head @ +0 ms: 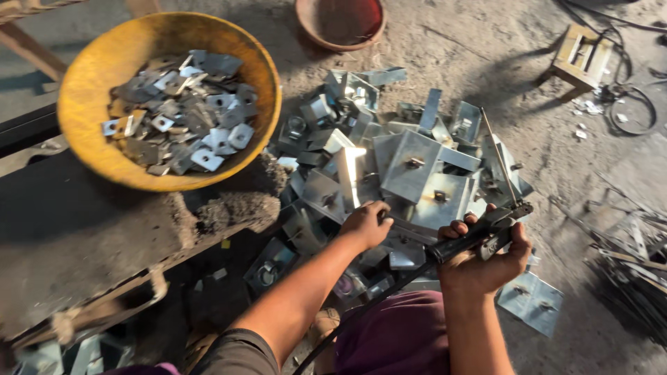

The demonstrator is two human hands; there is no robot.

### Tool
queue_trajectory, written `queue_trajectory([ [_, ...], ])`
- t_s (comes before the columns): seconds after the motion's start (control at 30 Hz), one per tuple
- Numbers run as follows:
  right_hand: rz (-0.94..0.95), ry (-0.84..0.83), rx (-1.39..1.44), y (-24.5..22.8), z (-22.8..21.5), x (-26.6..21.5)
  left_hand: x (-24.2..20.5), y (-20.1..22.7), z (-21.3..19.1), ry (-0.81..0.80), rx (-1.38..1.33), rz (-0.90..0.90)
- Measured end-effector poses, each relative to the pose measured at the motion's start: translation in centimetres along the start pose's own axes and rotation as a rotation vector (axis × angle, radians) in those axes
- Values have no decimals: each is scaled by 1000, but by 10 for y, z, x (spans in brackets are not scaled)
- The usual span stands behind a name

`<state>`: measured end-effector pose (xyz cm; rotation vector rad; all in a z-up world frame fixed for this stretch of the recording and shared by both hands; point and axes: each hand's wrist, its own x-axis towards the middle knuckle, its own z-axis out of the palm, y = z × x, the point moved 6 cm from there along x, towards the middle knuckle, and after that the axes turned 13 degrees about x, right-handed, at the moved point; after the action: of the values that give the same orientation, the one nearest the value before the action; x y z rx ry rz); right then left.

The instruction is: The person welds small metal plates onto rectangular metal brackets using a stick welder, picking plates from a yellow bowl and joining them on a workbench.

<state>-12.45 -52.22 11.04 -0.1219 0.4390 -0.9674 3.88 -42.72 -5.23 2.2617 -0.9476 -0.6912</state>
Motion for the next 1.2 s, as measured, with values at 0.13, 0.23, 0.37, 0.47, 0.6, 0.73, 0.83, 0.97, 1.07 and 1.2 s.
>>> queue_trajectory([
  [0.13, 29, -47, 61, -6, -3, -2, 42, 64, -18, 26, 281, 225],
  [0.23, 2, -16, 35, -11, -4, -2, 89, 94, -20, 58, 644, 292],
  [0.37, 4, -11, 60, -12, -6, 2, 124, 85, 13, 51, 822, 259],
  [0.47, 1, 0, 65, -12, -8, 6, 136, 74, 38, 188, 761, 328],
  [0.6, 13, -11, 77, -12, -12, 10, 123, 50, 58, 203, 781, 428],
  [0.73, 28, -44, 94, -19, -19, 13, 94, 57, 22, 288, 654, 487],
  [0.83, 24, -133, 88, -30, -21, 18, 39, 68, -41, 459, 507, 570],
  [0.97, 24, -222, 25, -38, -25, 19, -52, 65, -133, 401, 442, 482],
  [1.07, 49, -206, -11, -33, -30, 29, -130, 51, -199, 436, 411, 394],
  [1.2, 165, -151, 154, -19, -45, 40, -216, 5, -282, 481, 447, 58],
])
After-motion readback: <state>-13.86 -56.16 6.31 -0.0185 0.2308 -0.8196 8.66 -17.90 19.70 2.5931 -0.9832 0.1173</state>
